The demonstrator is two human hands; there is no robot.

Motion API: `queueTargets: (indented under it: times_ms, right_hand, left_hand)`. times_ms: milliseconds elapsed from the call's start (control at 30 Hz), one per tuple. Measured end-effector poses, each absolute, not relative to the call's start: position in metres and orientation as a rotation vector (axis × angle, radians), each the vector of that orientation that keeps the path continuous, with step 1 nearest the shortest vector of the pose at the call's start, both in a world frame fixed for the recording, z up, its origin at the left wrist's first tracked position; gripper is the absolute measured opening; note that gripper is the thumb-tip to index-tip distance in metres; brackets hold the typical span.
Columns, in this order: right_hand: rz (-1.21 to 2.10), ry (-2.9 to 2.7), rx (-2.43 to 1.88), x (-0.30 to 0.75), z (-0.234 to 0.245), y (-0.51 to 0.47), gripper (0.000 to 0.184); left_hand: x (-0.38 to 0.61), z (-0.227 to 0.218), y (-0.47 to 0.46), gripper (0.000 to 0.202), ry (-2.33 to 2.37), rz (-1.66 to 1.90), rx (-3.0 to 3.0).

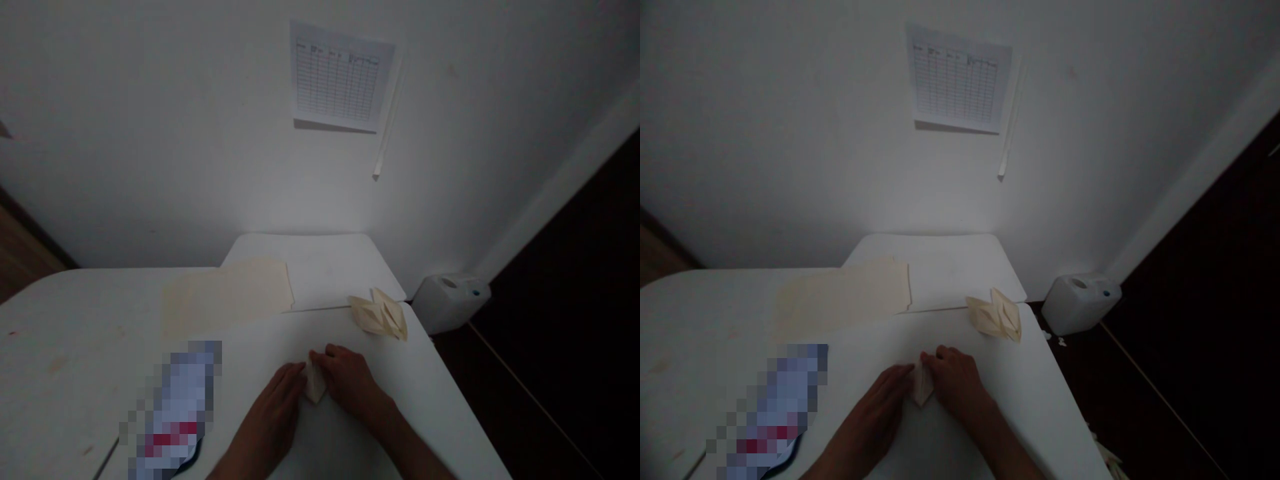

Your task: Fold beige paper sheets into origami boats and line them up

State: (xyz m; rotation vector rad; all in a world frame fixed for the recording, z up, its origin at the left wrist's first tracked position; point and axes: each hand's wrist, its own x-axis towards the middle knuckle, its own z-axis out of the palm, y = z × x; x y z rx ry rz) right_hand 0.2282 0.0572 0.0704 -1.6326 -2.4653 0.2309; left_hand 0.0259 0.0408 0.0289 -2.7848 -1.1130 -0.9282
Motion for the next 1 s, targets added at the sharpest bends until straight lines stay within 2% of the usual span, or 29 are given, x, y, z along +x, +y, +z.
queueTargets:
  times_ms: [67, 233, 400, 667, 867, 1000]
  right_hand:
    - [0.226, -2.453, -1.635, 0.228, 0.069, 0.057, 0.033]
    - [0.236, -2.394, -1.619, 0.229, 0.065, 0.056, 0.03]
    - [0.228, -2.36, -1.605, 0.23, 0.063, 0.055, 0.022]
    - [0.258, -2.479, -1.529, 0.236, 0.075, 0.048, 0.029]
    - [0.391, -2.517, -1.528, 0.243, 0.082, 0.044, 0.052]
    - [0.453, -2.474, -1.547, 0.244, 0.081, 0.044, 0.057]
  left_hand:
    - [0.029, 0.034, 0.045, 0.044, -1.109, -0.915, -2.873]
    - [0.04, 0.047, 0.057, 0.032, -1.175, -1.001, -2.981]
    - [0.048, 0.039, 0.07, 0.024, -1.344, -1.02, -2.911]
    - [0.047, 0.042, 0.07, 0.021, -1.359, -0.953, -3.032]
    - [0.037, 0.043, 0.067, 0.041, -1.355, -0.83, -3.07]
    - [0.03, 0.044, 0.066, 0.051, -1.352, -0.774, -3.03]
